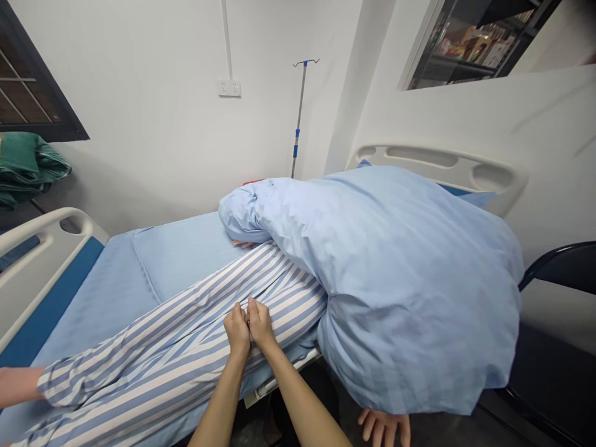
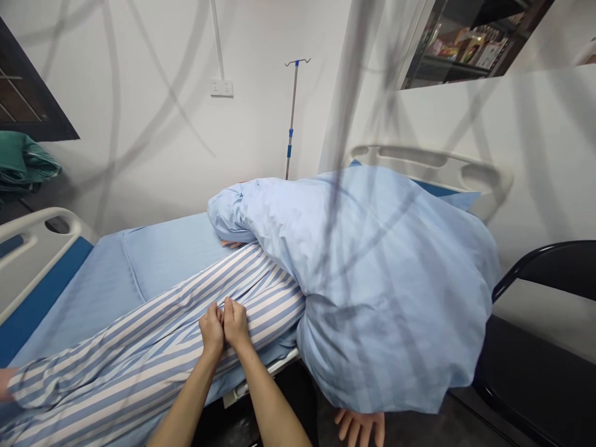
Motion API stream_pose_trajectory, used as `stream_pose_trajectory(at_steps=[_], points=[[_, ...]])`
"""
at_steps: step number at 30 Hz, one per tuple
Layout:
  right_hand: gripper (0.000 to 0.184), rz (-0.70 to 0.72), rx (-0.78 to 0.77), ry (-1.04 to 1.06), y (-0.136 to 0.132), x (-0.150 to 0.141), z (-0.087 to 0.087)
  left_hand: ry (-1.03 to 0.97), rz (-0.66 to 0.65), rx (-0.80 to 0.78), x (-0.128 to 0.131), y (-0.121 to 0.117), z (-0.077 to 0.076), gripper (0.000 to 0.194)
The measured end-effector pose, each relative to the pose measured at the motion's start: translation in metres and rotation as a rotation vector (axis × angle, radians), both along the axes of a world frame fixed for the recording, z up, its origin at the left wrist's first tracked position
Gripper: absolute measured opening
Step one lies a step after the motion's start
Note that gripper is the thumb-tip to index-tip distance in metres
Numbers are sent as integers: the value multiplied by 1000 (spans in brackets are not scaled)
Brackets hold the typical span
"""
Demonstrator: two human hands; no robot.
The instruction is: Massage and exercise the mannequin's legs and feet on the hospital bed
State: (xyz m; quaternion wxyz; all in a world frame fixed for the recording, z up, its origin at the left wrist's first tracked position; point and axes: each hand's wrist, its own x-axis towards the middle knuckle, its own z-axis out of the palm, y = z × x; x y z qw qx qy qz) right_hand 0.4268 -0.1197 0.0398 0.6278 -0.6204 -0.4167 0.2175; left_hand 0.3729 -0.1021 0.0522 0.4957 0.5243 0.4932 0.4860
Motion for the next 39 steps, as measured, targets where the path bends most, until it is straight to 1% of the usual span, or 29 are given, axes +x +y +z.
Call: stream_pose_trajectory(at_steps=[3,5,9,11,13,15,18,20,23,25,28,31,35,37,39], points=[[40,-10,-8,-23,0,0,0,132,-21,69,-3,-1,-10,40],[42,-18,-35,-57,1,1,3,170,-28,87,-5,0,-14,40],[44,14,-132,-258,1,6,18,185,-51,71,-4,4,-18,41],[43,40,-140,-339,0,7,24,195,-64,62,-4,4,-19,41],[43,45,-122,-320,-2,8,24,206,-62,69,-4,4,-20,42],[44,25,-97,-250,-3,8,20,210,-45,91,-4,3,-20,42],[42,-13,-63,-184,-3,6,10,194,-50,104,-4,2,-17,42],[41,-26,-44,-167,-2,6,6,181,-62,83,-3,2,-12,41],[41,-27,-27,-101,-1,8,5,140,-48,39,1,1,-1,39],[42,-19,-14,-58,-1,10,6,69,-34,17,6,0,6,40],[42,-16,6,-30,-1,12,6,-38,-15,-2,12,-1,11,42],[41,-15,-1,-21,-2,12,5,-18,11,-25,14,-1,5,42],[40,-26,-31,-42,-2,13,5,132,-17,54,12,1,-8,39],[42,-21,-71,-109,-3,16,10,151,-36,76,12,1,-11,39],[43,9,-122,-253,-5,21,18,157,-60,85,12,1,-12,39]])
